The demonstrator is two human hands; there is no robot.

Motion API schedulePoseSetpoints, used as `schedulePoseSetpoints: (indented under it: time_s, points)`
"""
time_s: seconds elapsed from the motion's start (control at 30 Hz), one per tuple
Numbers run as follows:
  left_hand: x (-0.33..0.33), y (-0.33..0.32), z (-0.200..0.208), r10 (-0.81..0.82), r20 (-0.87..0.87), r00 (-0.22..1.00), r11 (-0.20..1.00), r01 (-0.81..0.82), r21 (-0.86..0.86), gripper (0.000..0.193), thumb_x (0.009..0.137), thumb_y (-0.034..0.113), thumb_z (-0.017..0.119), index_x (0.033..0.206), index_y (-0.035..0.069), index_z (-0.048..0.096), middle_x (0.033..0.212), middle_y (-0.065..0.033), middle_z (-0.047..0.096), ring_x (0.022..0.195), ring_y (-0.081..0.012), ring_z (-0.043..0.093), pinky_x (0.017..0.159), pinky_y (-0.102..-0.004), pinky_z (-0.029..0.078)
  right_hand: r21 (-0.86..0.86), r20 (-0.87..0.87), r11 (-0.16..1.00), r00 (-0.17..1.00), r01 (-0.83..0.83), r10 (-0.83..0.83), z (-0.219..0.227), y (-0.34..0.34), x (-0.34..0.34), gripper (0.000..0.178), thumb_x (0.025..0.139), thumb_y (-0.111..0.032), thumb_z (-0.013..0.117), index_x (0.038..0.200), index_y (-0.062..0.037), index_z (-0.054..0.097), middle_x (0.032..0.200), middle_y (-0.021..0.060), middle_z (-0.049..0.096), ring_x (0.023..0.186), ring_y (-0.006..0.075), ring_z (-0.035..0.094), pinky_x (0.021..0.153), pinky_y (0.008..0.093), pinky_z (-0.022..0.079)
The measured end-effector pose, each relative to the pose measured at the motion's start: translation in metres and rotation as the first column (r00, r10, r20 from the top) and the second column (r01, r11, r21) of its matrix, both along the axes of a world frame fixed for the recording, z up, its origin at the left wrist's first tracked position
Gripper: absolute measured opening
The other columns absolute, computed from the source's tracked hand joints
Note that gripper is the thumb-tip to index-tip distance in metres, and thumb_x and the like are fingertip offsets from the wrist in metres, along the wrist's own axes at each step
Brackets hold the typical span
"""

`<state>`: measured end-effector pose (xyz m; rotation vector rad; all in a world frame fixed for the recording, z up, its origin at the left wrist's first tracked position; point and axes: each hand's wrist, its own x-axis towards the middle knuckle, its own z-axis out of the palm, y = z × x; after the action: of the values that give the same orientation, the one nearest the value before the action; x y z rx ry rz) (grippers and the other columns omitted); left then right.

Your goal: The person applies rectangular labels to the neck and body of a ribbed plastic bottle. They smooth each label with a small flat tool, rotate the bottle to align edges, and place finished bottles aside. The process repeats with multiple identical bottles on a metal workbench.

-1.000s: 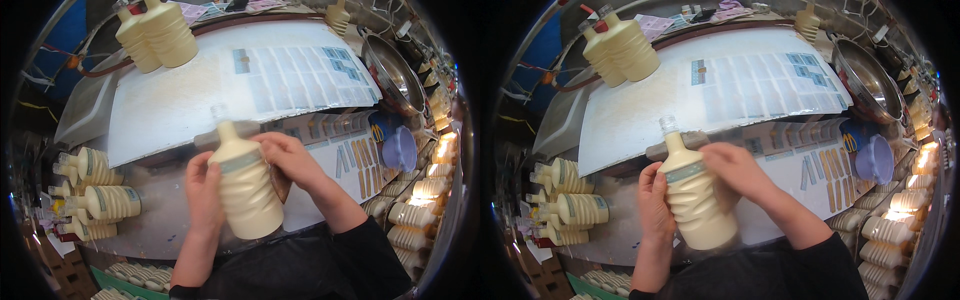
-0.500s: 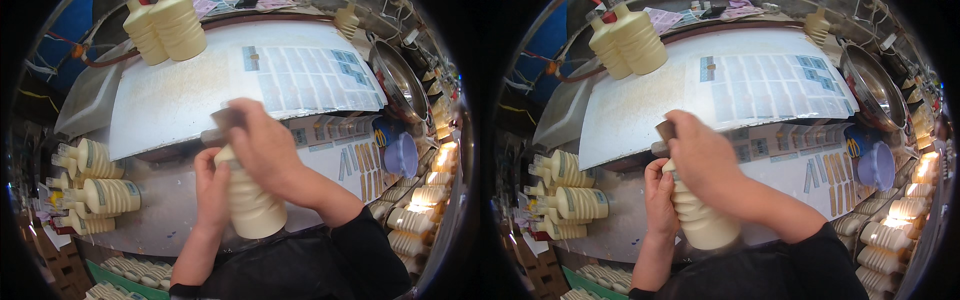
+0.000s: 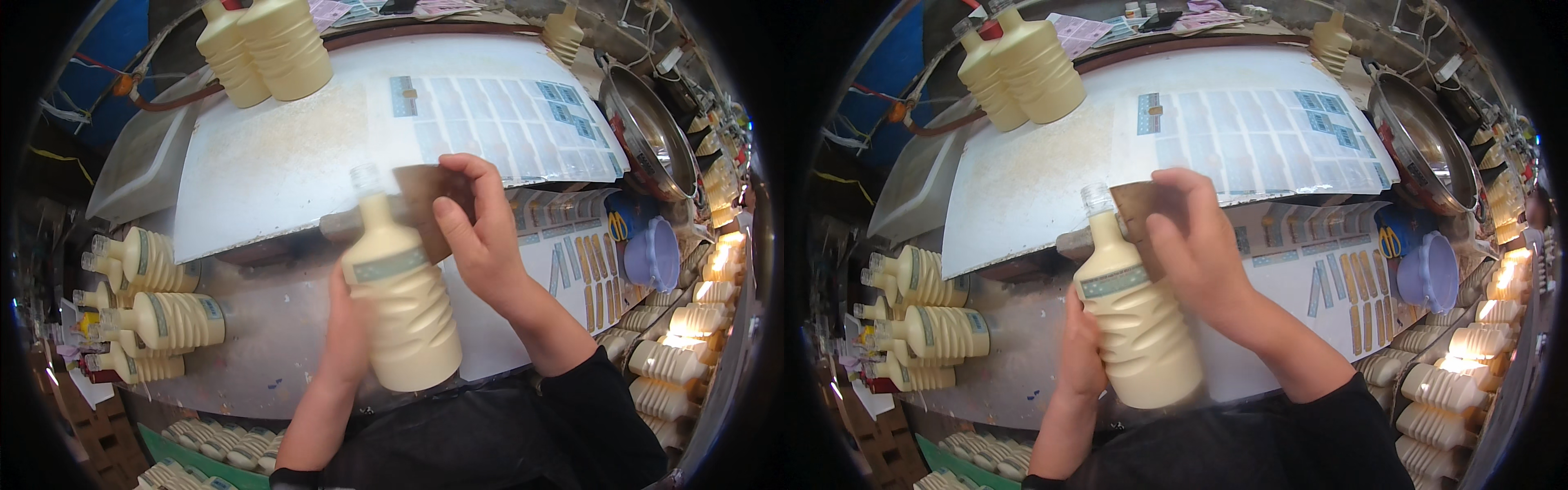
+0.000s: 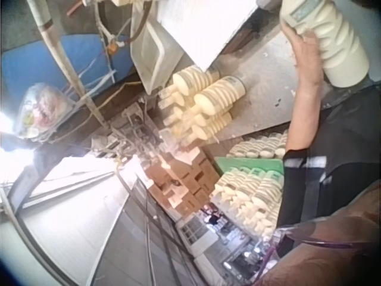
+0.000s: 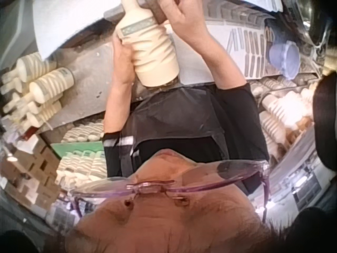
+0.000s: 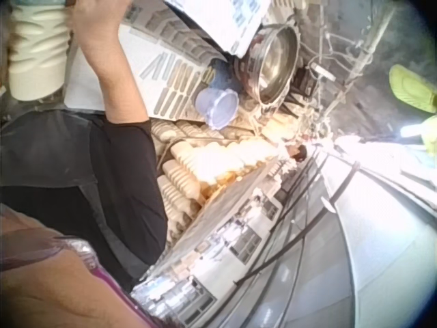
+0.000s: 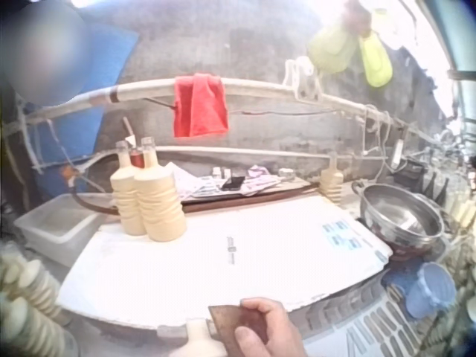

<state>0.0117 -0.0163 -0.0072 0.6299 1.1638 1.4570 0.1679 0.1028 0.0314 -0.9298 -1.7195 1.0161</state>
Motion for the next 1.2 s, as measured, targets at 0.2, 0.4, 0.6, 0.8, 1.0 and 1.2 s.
schedulePoseSetpoints:
  time_s: [0.2,0.4,0.6,0.8,1.0,1.2]
  points:
    - [-0.008,-0.009,-0.002,-0.17,-0.011,0.985,0.985,0.17,0.01,0.097,0.081,0.01,0.079,0.157,0.005,0.019,0.144,-0.0154,0.048,0.132,-0.0259,0.052,0.11,-0.042,0.045,0.112,0.223,0.981,0.958,0.159,-0.181,-0.008,-0.002,0.002,0.04,0.102,-0.008,0.053,0.139,-0.0003,0.043,0.124,0.0114,0.057,0.111,0.0171,0.055,0.099,0.0332,0.045]
    - [0.007,-0.005,0.017,-0.145,-0.191,0.971,0.989,0.145,-0.013,0.101,0.081,0.011,0.08,0.156,0.0,0.014,0.142,-0.018,0.049,0.129,-0.0267,0.055,0.108,-0.0416,0.047,-0.006,0.111,0.996,0.99,0.093,-0.092,0.017,-0.016,-0.01,0.039,0.097,-0.008,0.048,0.135,0.0027,0.043,0.132,0.0277,0.052,0.121,0.0408,0.055,0.105,0.0446,0.043]
    - [0.02,-0.005,0.026,-0.053,-0.497,0.866,0.998,0.031,-0.052,0.095,0.081,0.015,0.081,0.153,-0.007,0.022,0.137,-0.0264,0.054,0.125,-0.0347,0.059,0.103,-0.0424,0.05,0.154,0.279,0.988,0.96,-0.028,-0.016,0.037,-0.03,-0.041,0.039,0.096,0.0,0.047,0.135,-0.0001,0.044,0.125,0.021,0.053,0.115,0.0365,0.057,0.101,0.0419,0.046]
    - [0.019,-0.003,0.039,-0.034,-0.469,0.883,0.999,0.029,-0.018,0.092,0.079,0.016,0.084,0.149,-0.007,0.029,0.13,-0.0262,0.059,0.121,-0.0372,0.062,0.099,-0.0442,0.051,0.162,0.49,0.986,0.863,0.046,-0.121,0.047,-0.036,-0.05,0.041,0.092,0.002,0.051,0.133,-0.004,0.047,0.122,0.0219,0.053,0.11,0.0423,0.058,0.095,0.0447,0.049]
    - [0.019,-0.002,0.041,-0.025,-0.517,0.856,1.0,0.024,-0.007,0.094,0.077,0.015,0.085,0.149,-0.006,0.028,0.128,-0.0259,0.06,0.118,-0.0372,0.063,0.098,-0.0441,0.052,0.266,0.393,0.962,0.918,-0.054,-0.057,0.041,-0.037,-0.05,0.04,0.092,0.001,0.053,0.132,-0.0052,0.048,0.121,0.0217,0.054,0.11,0.0424,0.058,0.094,0.0447,0.049]
    - [0.014,-0.006,0.02,0.014,-0.534,0.845,1.0,-0.011,0.01,0.096,0.075,0.019,0.087,0.149,-0.004,0.03,0.139,-0.0278,0.051,0.128,-0.0395,0.055,0.104,-0.0455,0.047,0.195,0.473,0.98,0.878,-0.029,-0.068,0.045,-0.027,-0.038,0.04,0.093,0.0,0.052,0.132,-0.0049,0.049,0.122,0.0214,0.055,0.11,0.043,0.059,0.094,0.0462,0.049]
